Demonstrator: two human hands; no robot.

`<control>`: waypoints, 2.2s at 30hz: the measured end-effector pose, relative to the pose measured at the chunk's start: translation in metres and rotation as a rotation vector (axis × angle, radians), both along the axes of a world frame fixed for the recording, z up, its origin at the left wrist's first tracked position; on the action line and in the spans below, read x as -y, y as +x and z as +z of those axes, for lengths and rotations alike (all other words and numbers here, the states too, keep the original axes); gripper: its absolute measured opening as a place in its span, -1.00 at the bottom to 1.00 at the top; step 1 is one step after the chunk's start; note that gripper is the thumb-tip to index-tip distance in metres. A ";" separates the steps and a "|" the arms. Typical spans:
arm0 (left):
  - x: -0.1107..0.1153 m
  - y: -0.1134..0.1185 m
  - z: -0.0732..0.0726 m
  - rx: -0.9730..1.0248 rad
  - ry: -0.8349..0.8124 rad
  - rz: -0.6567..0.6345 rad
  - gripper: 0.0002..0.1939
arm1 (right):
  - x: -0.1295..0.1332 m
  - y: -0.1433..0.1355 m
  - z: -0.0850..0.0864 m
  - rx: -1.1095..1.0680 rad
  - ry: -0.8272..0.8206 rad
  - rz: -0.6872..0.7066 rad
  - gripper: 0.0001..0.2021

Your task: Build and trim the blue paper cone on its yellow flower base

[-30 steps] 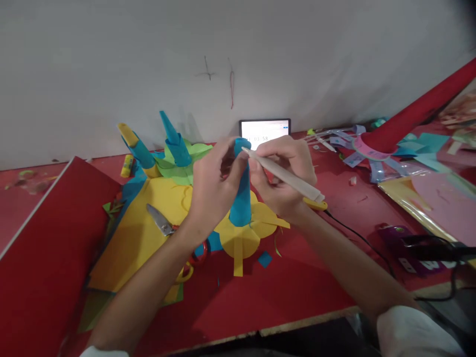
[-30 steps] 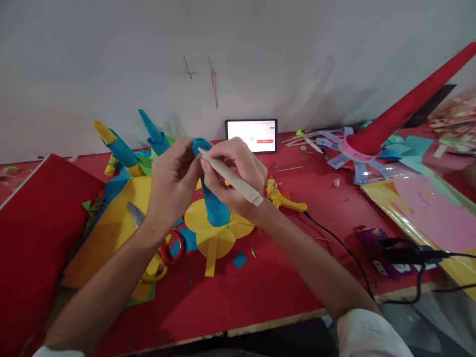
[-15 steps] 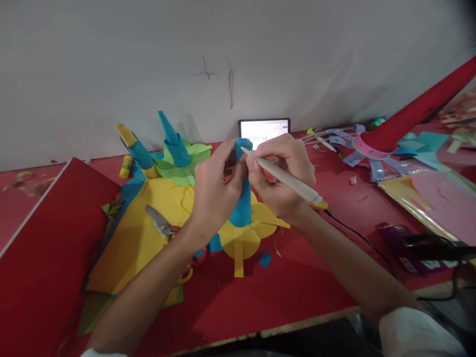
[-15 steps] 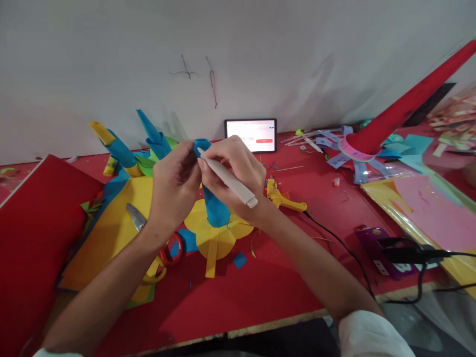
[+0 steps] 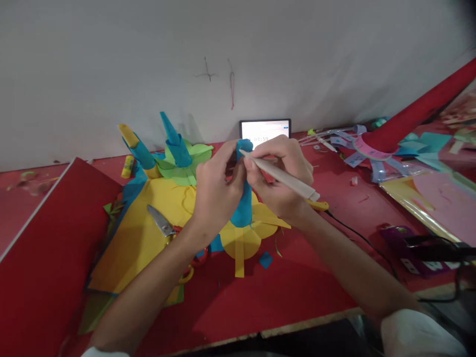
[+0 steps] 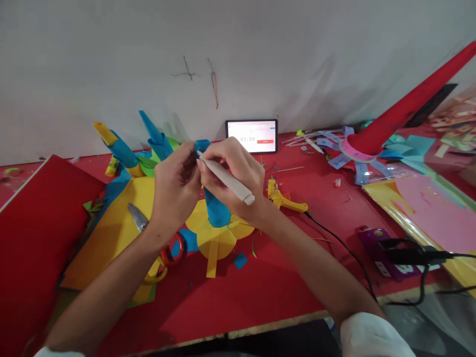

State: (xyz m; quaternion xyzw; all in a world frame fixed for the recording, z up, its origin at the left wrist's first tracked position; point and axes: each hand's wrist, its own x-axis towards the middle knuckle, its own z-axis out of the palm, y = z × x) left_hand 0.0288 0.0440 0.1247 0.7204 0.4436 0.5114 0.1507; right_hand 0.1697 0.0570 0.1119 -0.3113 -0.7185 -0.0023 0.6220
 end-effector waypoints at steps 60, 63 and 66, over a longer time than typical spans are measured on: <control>0.000 0.001 0.002 0.063 0.009 -0.043 -0.75 | -0.009 -0.004 -0.007 -0.162 0.041 0.017 -0.90; 0.001 0.002 0.002 0.067 -0.004 -0.047 -0.77 | -0.010 -0.004 -0.009 -0.171 0.023 0.025 -0.91; 0.001 0.003 0.002 0.069 0.000 -0.036 -0.73 | -0.010 -0.003 -0.009 -0.165 0.021 0.038 -0.92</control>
